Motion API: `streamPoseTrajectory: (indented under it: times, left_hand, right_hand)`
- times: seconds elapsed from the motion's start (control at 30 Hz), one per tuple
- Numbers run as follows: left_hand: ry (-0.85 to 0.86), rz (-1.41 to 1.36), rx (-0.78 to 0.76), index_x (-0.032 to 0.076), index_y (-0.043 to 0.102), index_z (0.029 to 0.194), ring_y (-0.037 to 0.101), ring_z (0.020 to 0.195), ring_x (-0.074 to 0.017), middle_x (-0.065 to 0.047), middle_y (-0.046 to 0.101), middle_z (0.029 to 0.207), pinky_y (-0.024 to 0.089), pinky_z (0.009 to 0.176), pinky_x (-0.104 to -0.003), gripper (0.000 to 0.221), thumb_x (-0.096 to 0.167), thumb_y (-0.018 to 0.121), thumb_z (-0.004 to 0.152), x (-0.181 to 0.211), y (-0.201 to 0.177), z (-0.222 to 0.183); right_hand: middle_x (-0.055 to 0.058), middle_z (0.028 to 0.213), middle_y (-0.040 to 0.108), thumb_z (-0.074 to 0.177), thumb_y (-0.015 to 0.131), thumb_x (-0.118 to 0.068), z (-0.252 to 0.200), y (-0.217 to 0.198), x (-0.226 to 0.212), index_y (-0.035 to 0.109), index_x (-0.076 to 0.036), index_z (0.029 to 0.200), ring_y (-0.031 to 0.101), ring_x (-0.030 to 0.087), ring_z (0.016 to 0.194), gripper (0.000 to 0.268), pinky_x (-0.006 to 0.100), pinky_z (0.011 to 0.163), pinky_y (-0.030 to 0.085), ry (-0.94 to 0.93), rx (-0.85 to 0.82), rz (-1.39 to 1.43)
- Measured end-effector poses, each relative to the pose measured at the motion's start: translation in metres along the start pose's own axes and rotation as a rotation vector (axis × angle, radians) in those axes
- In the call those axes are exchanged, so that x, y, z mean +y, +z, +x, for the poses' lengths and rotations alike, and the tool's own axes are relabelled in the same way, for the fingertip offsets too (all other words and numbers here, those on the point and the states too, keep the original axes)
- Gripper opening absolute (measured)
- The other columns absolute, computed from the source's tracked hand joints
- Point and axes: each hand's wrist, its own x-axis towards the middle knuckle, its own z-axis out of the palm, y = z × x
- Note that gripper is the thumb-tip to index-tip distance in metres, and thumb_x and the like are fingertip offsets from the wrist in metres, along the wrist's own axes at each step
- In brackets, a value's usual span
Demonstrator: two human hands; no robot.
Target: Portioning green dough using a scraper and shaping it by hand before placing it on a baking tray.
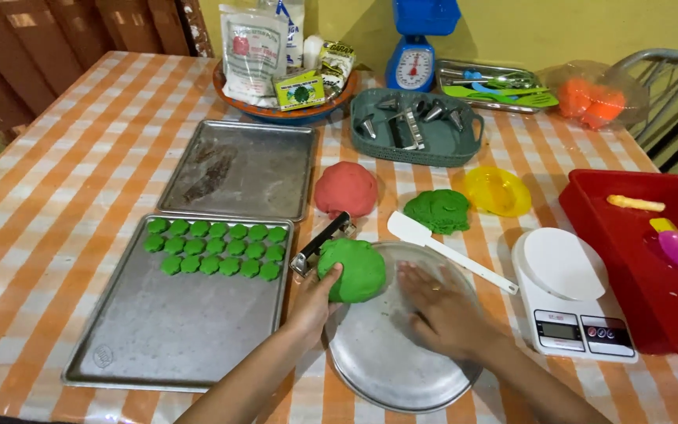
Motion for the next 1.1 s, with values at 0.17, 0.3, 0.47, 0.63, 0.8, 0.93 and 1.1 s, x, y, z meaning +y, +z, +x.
streamPoseTrajectory:
  times: [0.17, 0.3, 0.47, 0.63, 0.8, 0.93, 1.1]
  left_hand:
    - [0.000, -0.070, 0.008, 0.018, 0.045, 0.153, 0.056, 0.138, -0.0253, -0.009, 0.055, 0.155, 0.049, 0.113, -0.039, 0.070, 0.034, 0.064, 0.088, 0.001, -0.001, 0.000]
    - [-0.035, -0.074, 0.054, 0.018, 0.048, 0.151, 0.058, 0.136, -0.0264, -0.010, 0.057, 0.153, 0.051, 0.110, -0.038, 0.069, 0.034, 0.067, 0.087, 0.005, 0.001, -0.002]
    - [-0.014, -0.038, -0.002, 0.020, 0.041, 0.156, 0.053, 0.141, -0.0254, -0.008, 0.050, 0.158, 0.048, 0.114, -0.039, 0.074, 0.035, 0.064, 0.088, 0.003, -0.002, -0.001]
    - [-0.036, -0.011, 0.024, 0.021, 0.038, 0.157, 0.053, 0.141, -0.0260, -0.008, 0.049, 0.159, 0.048, 0.115, -0.039, 0.077, 0.037, 0.065, 0.087, 0.004, 0.001, -0.005]
    - [-0.033, -0.046, 0.051, 0.022, 0.042, 0.156, 0.054, 0.139, -0.0243, -0.007, 0.051, 0.158, 0.048, 0.114, -0.037, 0.075, 0.036, 0.066, 0.086, 0.001, 0.001, 0.001]
    - [0.024, -0.099, -0.003, 0.020, 0.045, 0.154, 0.055, 0.137, -0.0266, -0.009, 0.053, 0.155, 0.051, 0.110, -0.040, 0.067, 0.032, 0.061, 0.090, -0.001, -0.001, 0.006]
    - [0.016, -0.137, -0.013, 0.021, 0.051, 0.150, 0.057, 0.136, -0.0245, -0.007, 0.058, 0.153, 0.050, 0.107, -0.038, 0.061, 0.032, 0.061, 0.091, -0.004, -0.003, 0.008]
  right_hand:
    - [0.028, 0.158, 0.035, 0.097, 0.044, -0.042, 0.005, 0.015, -0.034, 0.024, 0.000, 0.160, 0.025, 0.042, 0.151, 0.079, 0.061, 0.122, 0.002, -0.238, 0.119, -0.033]
    - [0.019, 0.168, 0.027, 0.101, 0.048, -0.038, -0.034, -0.009, -0.055, 0.025, -0.002, 0.161, 0.026, 0.037, 0.154, 0.073, 0.060, 0.120, 0.009, -0.282, 0.094, 0.043]
    - [0.005, 0.169, 0.027, 0.110, 0.020, -0.053, -0.064, -0.014, -0.039, 0.018, -0.010, 0.165, 0.022, 0.024, 0.155, 0.071, 0.051, 0.124, 0.003, -0.115, 0.144, -0.236]
    - [0.004, 0.171, 0.017, 0.105, 0.031, -0.044, -0.036, 0.005, 0.008, 0.010, -0.013, 0.164, 0.017, 0.025, 0.156, 0.070, 0.058, 0.120, 0.001, 0.036, 0.045, -0.042]
    - [0.019, 0.165, 0.028, 0.102, 0.035, -0.041, 0.013, 0.009, -0.013, 0.031, -0.003, 0.157, 0.025, 0.034, 0.152, 0.067, 0.061, 0.120, 0.004, 0.004, 0.067, 0.106]
    - [0.029, 0.159, 0.034, 0.098, 0.040, -0.041, 0.002, 0.005, -0.054, 0.029, 0.002, 0.157, 0.031, 0.041, 0.149, 0.074, 0.063, 0.120, 0.002, -0.165, 0.117, 0.106]
    - [0.019, 0.169, 0.026, 0.100, 0.055, -0.039, -0.047, -0.003, -0.068, 0.023, -0.001, 0.161, 0.023, 0.032, 0.155, 0.079, 0.059, 0.120, 0.008, -0.258, 0.052, 0.058]
